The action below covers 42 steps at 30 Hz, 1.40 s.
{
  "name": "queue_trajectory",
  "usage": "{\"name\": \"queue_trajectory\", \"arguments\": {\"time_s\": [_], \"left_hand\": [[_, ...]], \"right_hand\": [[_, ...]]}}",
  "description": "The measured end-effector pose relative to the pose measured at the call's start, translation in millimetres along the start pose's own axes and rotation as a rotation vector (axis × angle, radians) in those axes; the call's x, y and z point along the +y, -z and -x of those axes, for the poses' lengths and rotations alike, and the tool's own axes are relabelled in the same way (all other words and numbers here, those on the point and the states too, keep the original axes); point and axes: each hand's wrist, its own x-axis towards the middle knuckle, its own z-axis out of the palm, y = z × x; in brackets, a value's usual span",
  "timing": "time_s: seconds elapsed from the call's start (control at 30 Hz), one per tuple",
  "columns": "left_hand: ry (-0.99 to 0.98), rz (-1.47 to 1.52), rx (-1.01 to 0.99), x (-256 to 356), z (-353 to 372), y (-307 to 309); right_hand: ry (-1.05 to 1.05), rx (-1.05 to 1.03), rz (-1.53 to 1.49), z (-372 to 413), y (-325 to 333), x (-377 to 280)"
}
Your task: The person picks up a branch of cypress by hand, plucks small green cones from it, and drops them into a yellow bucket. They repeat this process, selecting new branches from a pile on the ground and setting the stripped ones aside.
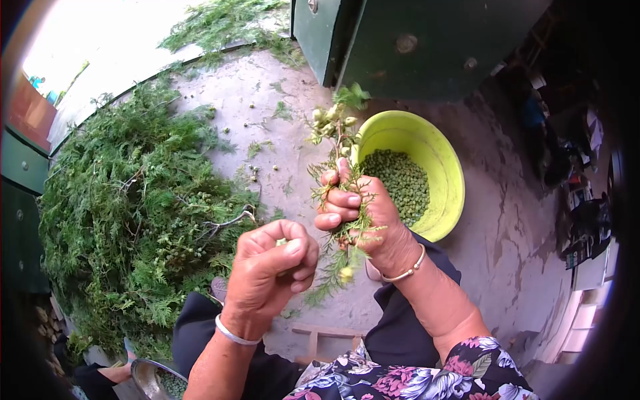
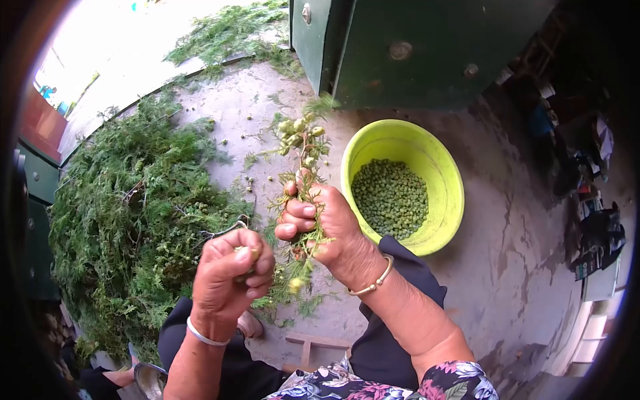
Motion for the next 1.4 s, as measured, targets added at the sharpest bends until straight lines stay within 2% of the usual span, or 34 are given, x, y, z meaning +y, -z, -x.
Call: {"name": "queue_trajectory", "arguments": {"time_s": [0.07, 0.27, 0.33, 0.4, 0.47, 0.5, 0.67, 0.73, 0.8, 0.83, 0.87, 0.93, 1.03, 1.1, 1.13, 1.2, 1.27, 1.33, 1.4], "left_hand": [[-0.020, 0.075, -0.050, 6, 3, -1], [-0.011, 0.153, 0.051, -1, 5, 3], [-0.060, -0.239, -0.087, -3, 6, 1], [-0.249, -0.960, 0.051, -11, 12, -23], [-0.730, -1.544, 0.015, -31, 3, -13], [-0.813, -1.574, 0.031, -39, -1, -11], [-0.854, -1.546, 0.111, -52, -7, -13], [-0.654, -1.403, 0.164, -50, -6, -18], [0.035, -0.782, 0.320, -37, -2, -31], [0.187, -0.473, 0.301, -33, -3, -29], [0.189, -0.472, 0.301, -32, -3, -27], [0.311, -0.288, 0.250, -34, -4, -23], [0.355, -0.310, 0.205, -34, -1, -23], [0.377, -0.330, 0.189, -34, 0, -22], [0.372, -0.331, 0.184, -33, 1, -22], [0.476, -0.322, 0.157, -30, 2, -23], [0.527, -0.582, -0.041, -36, 8, -19], [0.611, -0.627, -0.306, -45, 17, -29], [0.590, -0.667, -0.326, -31, 18, -32]], "right_hand": [[0.116, 0.015, 0.078, 1, 0, -2], [0.237, 0.104, 0.084, 3, 2, -8], [0.276, 0.163, 0.043, 1, 4, -10], [0.290, 0.184, 0.028, 0, 4, -11], [0.317, 0.176, 0.024, -1, 5, -10], [0.318, 0.209, 0.025, -1, 2, -8], [0.301, 0.211, 0.047, -3, 0, -4], [0.308, 0.226, 0.065, -3, 1, -4], [0.304, 0.202, 0.083, -4, 4, -5], [0.304, 0.204, 0.083, -4, 4, -5], [0.313, 0.219, 0.103, -4, 4, -5], [0.321, 0.235, 0.123, -3, 3, -3], [0.356, 0.231, 0.159, 1, -3, -2], [0.417, 0.274, 0.365, 3, -10, 0], [0.422, 0.271, 0.369, 4, -12, 2], [0.478, 0.277, 0.575, 6, -16, 5], [0.541, 0.289, 0.645, 2, -13, 8], [0.594, 0.297, 0.716, -1, -11, 6], [0.604, 0.310, 0.763, 1, -13, 5]]}}
